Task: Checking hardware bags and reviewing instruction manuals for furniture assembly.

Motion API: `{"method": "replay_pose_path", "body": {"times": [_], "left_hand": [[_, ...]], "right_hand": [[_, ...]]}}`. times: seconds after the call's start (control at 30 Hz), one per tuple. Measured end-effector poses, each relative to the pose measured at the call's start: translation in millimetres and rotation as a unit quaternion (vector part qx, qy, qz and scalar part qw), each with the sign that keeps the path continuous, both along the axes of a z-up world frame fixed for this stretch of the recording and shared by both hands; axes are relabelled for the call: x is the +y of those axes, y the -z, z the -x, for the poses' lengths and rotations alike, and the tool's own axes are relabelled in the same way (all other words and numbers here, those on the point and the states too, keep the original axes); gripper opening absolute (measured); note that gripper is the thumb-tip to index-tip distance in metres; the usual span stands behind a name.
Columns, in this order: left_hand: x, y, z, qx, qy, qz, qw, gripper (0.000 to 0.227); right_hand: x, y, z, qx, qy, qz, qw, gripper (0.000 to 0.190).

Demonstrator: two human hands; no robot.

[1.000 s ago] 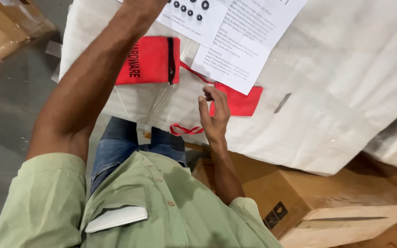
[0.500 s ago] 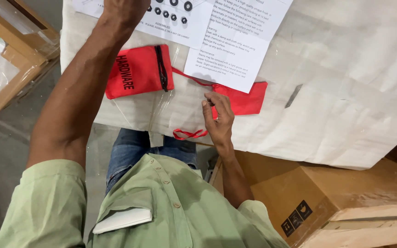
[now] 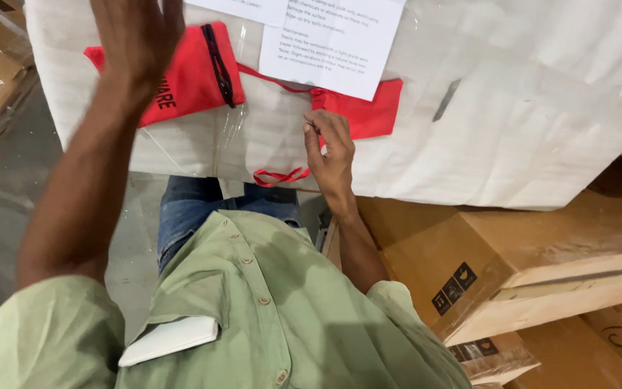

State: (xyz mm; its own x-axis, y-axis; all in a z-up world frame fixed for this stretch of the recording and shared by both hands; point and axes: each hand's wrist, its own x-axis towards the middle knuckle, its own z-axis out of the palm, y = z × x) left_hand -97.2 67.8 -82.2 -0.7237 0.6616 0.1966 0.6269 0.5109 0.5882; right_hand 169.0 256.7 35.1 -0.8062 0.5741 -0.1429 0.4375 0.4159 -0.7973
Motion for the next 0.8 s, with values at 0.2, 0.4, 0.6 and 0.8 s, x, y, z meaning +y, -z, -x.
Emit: {"method": "replay_pose_path", "body": {"times": [0.2,0.4,0.6,0.8], "left_hand": [[27.6,-78.6,-68.9,-0.001,-0.022,-0.005,1.0,0.075],[-4.8,-31.3,-95.5,-0.17,-0.09,-0.007,0.981,0.078],[-19.4,-58.7,-100.5,-0.235,-0.113,-0.068,0.963,0.069],[-35.1,-28.3,-107.5,-0.192,-0.147,-0.021,0.97,0.059]], "right_hand": [[-17.7,3.0,2.6,-0.006,-0.029,0.018,0.999,0.018],[-34.4,-2.3,15.7,0.026,-0.056,0.044,0.997,0.018],[-69.8,43.5,55.3,0.073,-0.072,0.056,0.993,0.021],[-106.1,72.5,97.6,-0.042,-0.087,-0.121,0.988,0.032]]}}
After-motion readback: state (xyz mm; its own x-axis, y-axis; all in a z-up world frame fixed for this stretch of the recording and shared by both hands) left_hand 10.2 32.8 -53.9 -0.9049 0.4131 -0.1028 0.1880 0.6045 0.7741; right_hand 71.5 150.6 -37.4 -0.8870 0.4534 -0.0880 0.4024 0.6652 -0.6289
